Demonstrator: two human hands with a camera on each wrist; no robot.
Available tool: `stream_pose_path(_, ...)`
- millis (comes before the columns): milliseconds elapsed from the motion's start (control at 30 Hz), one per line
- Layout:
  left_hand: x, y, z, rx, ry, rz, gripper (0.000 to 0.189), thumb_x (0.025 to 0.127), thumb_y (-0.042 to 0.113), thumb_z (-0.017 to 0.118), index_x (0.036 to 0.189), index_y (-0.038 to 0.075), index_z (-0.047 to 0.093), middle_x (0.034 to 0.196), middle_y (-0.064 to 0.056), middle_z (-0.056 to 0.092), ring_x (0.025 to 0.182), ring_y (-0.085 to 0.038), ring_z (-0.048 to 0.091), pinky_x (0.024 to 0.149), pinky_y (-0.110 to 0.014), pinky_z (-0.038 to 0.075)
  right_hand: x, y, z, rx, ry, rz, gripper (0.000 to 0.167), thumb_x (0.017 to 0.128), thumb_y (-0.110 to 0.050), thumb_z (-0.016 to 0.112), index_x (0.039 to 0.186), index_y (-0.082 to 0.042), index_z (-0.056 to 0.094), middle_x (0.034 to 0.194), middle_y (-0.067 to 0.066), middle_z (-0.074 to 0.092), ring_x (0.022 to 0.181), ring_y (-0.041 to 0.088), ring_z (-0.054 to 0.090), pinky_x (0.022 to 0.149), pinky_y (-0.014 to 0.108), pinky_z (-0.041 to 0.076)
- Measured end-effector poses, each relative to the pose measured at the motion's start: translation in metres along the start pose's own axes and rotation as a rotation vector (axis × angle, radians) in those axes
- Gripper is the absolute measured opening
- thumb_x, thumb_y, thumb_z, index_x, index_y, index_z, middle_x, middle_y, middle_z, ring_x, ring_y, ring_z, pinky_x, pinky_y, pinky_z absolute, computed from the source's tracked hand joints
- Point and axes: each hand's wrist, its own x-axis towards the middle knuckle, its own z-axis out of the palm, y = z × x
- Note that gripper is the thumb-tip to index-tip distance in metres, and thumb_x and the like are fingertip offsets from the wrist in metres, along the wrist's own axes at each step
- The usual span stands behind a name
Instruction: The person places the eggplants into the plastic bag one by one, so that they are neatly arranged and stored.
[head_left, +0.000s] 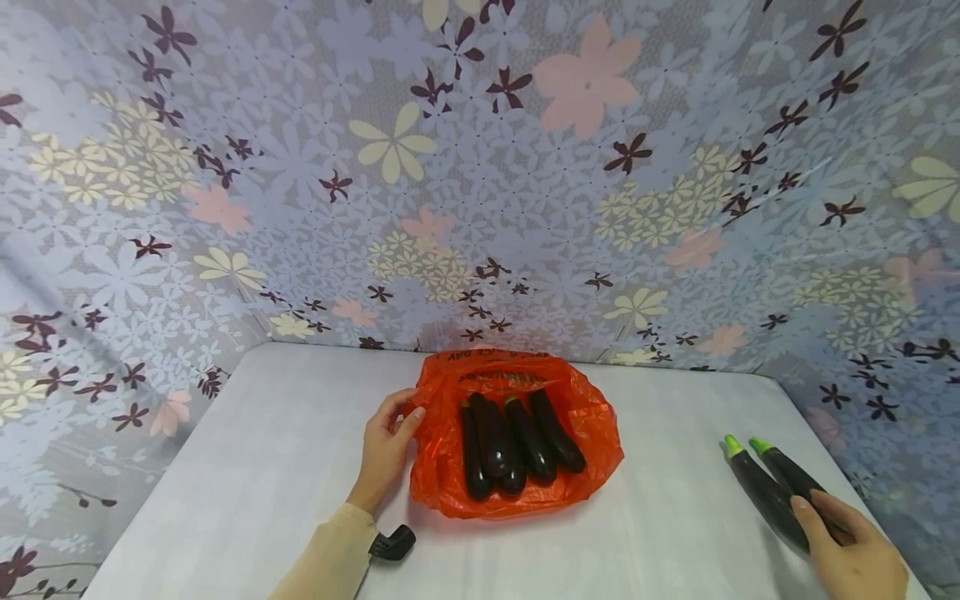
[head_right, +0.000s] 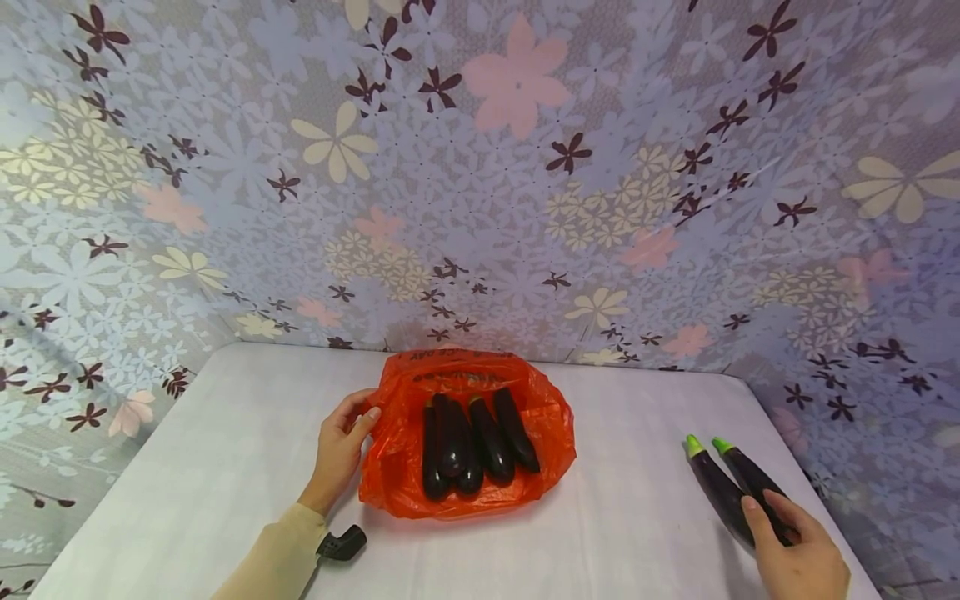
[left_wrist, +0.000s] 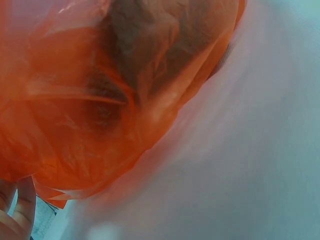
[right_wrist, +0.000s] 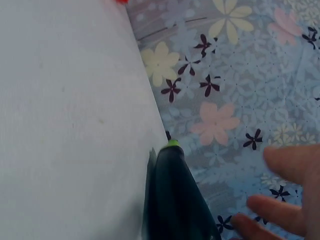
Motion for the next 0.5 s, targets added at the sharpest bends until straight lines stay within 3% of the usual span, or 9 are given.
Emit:
stream_pose_path(233,0.0,0.001,0.0,-0.001,0.0,0.011,0.031,0.098,0.004,0.063,0.127,-0.007,0.06,0.121,-0.023,0.064,0.101,-0.007,0.06,0.087,-0.018,0.052,0.009,0.012,-0.004,-0.1,-0.057,0.01,0.076,0.1,-0.053,0.051,0.141,0.01,0.047,0.136,0.037,0.048,0.115,0.054,0.051,0.089,0.062,0.047)
stream_pose_path(433,0.0,0.0,0.001,0.009,0.003,0.012,0.031,0.098,0.004,0.062,0.127,-0.007,0.06,0.122,-0.023,0.064,0.102,-0.005,0.059,0.088,-0.018,0.052,0.012,0.016,-0.009,-0.18,-0.098,0.029,0.075,0.099,-0.056,0.05,0.138,0.007,0.051,0.13,0.035,0.054,0.109,0.053,0.053,0.101,0.068,0.03)
stream_pose_path(500,0.001,0.0,0.0,0.006,-0.001,0.01,0.031,0.098,0.005,0.062,0.127,-0.006,0.06,0.122,-0.022,0.064,0.103,-0.006,0.058,0.089,-0.018,0.051,0.012,0.016,-0.009,-0.2,-0.11,0.03,0.072,0.099,-0.055,0.051,0.137,0.007,0.052,0.128,0.035,0.056,0.107,0.052,0.054,0.1,0.068,0.032)
